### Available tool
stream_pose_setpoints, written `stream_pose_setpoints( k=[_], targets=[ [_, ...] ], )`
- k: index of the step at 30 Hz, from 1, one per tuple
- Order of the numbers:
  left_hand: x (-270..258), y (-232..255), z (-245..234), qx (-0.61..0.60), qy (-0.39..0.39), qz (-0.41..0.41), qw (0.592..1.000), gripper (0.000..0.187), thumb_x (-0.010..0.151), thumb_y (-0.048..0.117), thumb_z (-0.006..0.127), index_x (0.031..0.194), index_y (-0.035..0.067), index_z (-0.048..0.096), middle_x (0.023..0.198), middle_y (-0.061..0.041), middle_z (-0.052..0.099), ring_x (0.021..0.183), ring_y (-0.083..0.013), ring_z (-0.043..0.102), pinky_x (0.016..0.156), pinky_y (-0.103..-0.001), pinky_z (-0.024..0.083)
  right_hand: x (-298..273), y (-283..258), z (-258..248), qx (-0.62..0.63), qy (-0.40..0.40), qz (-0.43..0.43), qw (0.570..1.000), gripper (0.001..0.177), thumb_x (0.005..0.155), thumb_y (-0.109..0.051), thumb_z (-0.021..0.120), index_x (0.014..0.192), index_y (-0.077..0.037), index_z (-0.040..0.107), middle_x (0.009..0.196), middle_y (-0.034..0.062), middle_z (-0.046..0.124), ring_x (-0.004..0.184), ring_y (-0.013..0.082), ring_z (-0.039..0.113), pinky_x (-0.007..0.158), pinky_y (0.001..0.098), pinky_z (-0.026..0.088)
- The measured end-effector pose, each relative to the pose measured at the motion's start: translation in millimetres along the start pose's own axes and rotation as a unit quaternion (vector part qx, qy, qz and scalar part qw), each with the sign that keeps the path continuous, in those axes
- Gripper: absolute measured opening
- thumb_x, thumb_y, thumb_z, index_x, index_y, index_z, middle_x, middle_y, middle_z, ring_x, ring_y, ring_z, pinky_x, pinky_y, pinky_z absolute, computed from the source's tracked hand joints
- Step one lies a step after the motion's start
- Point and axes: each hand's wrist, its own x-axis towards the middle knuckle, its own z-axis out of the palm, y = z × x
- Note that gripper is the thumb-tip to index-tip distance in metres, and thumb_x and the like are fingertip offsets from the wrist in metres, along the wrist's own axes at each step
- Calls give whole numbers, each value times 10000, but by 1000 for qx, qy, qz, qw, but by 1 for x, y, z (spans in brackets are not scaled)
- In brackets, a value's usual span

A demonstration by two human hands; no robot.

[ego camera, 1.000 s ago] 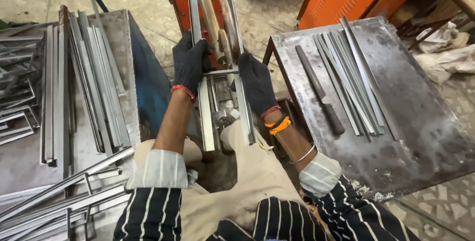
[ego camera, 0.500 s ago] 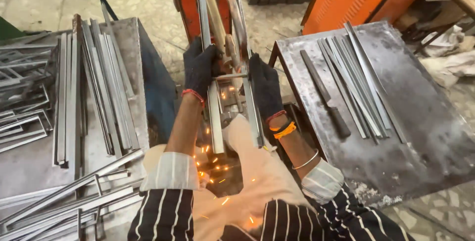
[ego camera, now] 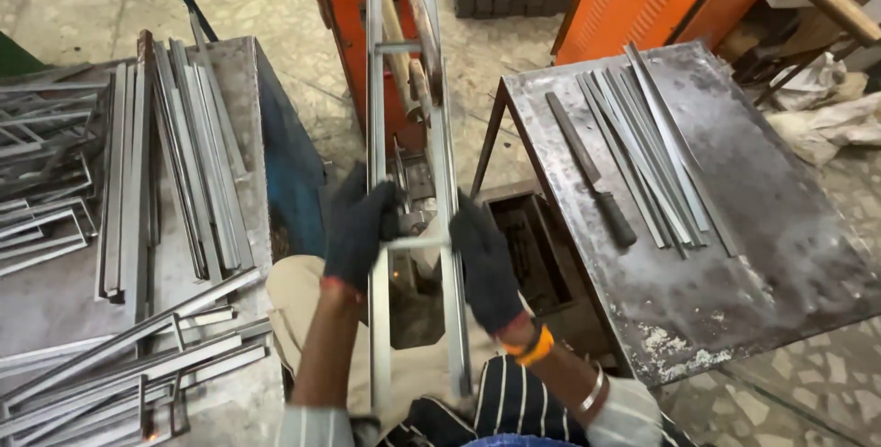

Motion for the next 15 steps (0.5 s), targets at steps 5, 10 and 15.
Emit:
stream_pose_setpoints(
  k=[5, 10, 15],
  targets=[
    [-42, -16, -11, 35, 3, 6, 999, 155, 984, 124, 634, 1085, 11, 663, 719, -34, 655, 472, -81, 512, 403, -250, 386, -46, -28, 5, -18, 10, 43, 999, 518, 1037, -254, 573, 1486, 3, 562, 1256, 56, 659, 1092, 123, 575, 922, 284, 489],
    [-64, -5, -11, 15, -15, -2, 1000, 338, 949, 90, 589, 1280, 49, 647, 707, -35, 672, 419, -84, 473, 366, -255, 357, -65, -30, 6, -50, -20, 1, 999, 516, 1032, -249, 550, 1471, 19, 521, 1423, 91, 639, 1322, 165, 581, 1091, 310, 454],
    [-75, 1, -10, 41, -6, -5, 999, 447, 955, 94, 591, 1400, 54, 614, 712, -36, 663, 429, -78, 482, 375, -258, 379, -73, -32, 8, 4, -19, 33, 999, 516, 1023, -238, 560, 1464, 29, 535, 1390, 106, 652, 1274, 167, 591, 1068, 315, 468]
  ],
)
